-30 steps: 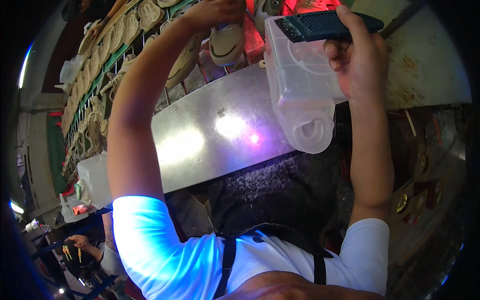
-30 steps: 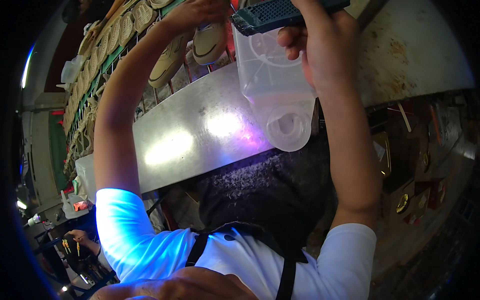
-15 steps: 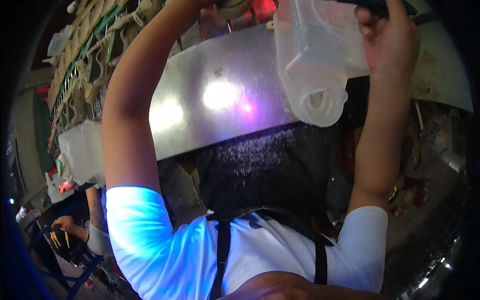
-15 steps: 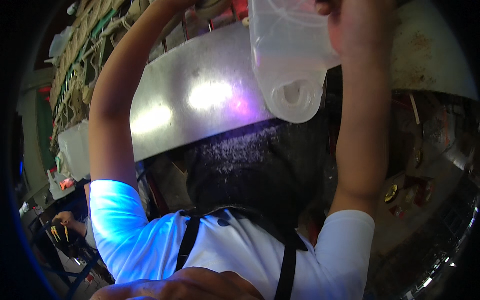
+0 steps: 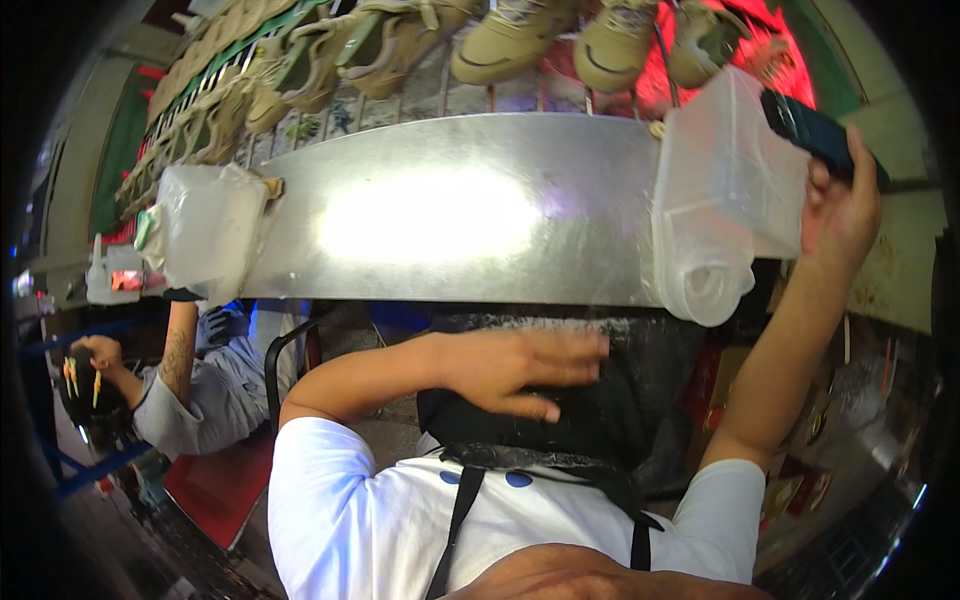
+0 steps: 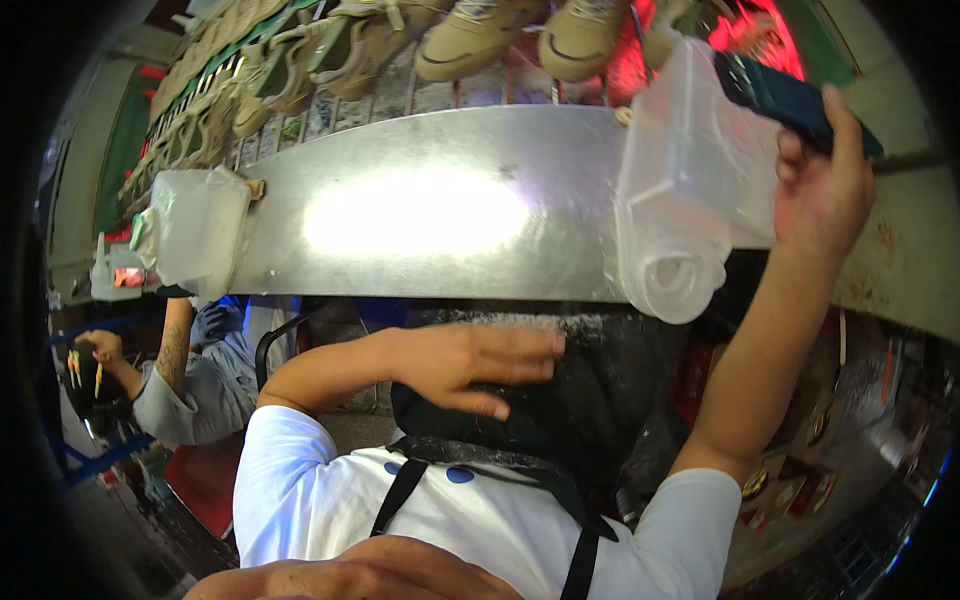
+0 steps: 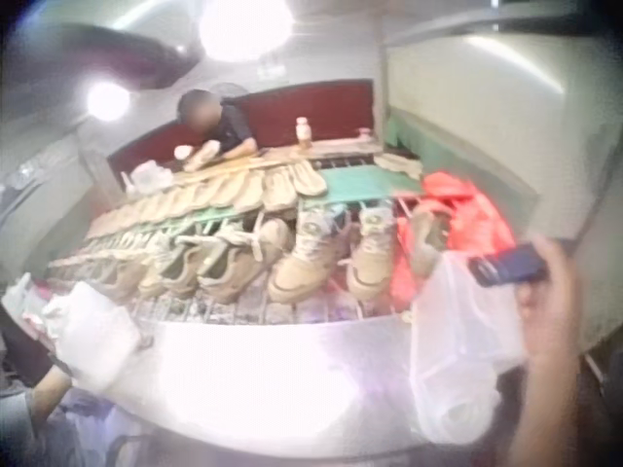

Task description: The person applies a liquid to the base of shoe uppers using a brush and then places the shoes back onto a conveyor rack.

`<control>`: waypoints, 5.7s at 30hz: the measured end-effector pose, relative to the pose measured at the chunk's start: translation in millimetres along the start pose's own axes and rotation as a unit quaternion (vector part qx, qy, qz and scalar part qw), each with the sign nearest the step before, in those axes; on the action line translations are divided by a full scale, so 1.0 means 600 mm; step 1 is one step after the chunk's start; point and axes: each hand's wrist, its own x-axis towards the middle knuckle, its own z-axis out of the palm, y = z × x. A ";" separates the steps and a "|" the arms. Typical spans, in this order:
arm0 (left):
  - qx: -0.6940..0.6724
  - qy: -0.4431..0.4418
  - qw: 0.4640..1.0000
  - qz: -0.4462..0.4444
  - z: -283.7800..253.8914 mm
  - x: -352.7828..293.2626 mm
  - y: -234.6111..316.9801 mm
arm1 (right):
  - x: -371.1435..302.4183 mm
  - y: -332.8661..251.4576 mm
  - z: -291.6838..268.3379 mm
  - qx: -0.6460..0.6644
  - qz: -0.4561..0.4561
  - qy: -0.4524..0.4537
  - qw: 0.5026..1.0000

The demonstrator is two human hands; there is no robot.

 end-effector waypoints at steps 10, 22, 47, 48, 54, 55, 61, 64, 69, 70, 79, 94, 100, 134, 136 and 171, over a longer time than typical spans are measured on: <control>0.519 0.529 0.622 -0.253 -0.531 -0.147 -0.198 | -0.003 -0.009 0.004 -0.051 -0.002 0.063 0.997; 0.472 0.003 0.582 -0.662 -0.724 -0.082 -0.276 | -0.005 -0.005 0.012 -0.045 -0.018 0.072 0.996; 0.527 0.544 0.596 -0.266 -0.370 -0.106 0.024 | -0.003 0.017 -0.002 0.002 -0.053 0.008 0.999; 0.459 0.566 0.637 -0.252 -0.336 -0.098 0.039 | -0.011 0.018 -0.001 0.001 -0.060 0.009 0.998; 0.389 0.471 0.776 -0.154 -0.155 -0.071 0.011 | -0.107 -0.024 -0.018 -0.014 -0.045 0.019 0.999; 0.428 0.412 0.787 -0.167 -0.138 -0.082 -0.006 | -0.145 -0.034 -0.020 -0.060 -0.049 0.019 0.997; 0.310 0.385 0.842 -0.217 -0.132 -0.081 0.033 | -0.243 -0.031 -0.092 -0.300 0.061 -0.031 0.951; 0.185 0.477 0.858 -0.045 -0.136 0.006 0.090 | -0.260 -0.001 -0.108 -0.382 0.045 -0.027 0.922; 0.247 0.397 0.882 -0.061 -0.138 0.027 0.069 | -0.265 0.022 -0.106 -0.428 -0.016 -0.102 0.898; 0.376 0.305 0.868 -0.112 -0.162 0.001 0.088 | -0.263 0.017 -0.104 -0.392 0.033 -0.075 0.916; 0.541 0.150 0.816 -0.137 -0.200 -0.124 0.008 | -0.209 0.003 -0.135 -0.416 0.061 -0.236 0.876; 0.153 0.381 0.882 -0.230 -0.213 0.000 0.040 | -0.190 0.007 -0.163 -0.390 0.045 -0.339 0.855; 0.458 0.309 0.810 -0.197 -0.195 -0.044 0.035 | -0.197 0.009 -0.185 -0.180 0.285 -0.167 0.927; 0.404 0.343 0.846 0.057 0.012 -0.117 -0.039 | -0.361 0.196 0.011 0.127 0.140 -0.193 0.963; 0.398 0.340 0.850 0.060 0.012 -0.118 -0.039 | -0.362 0.207 0.011 -0.005 0.108 -0.213 0.971; 0.465 0.275 0.831 0.135 -0.010 -0.129 -0.046 | -0.315 0.152 0.062 -0.183 0.007 -0.201 0.962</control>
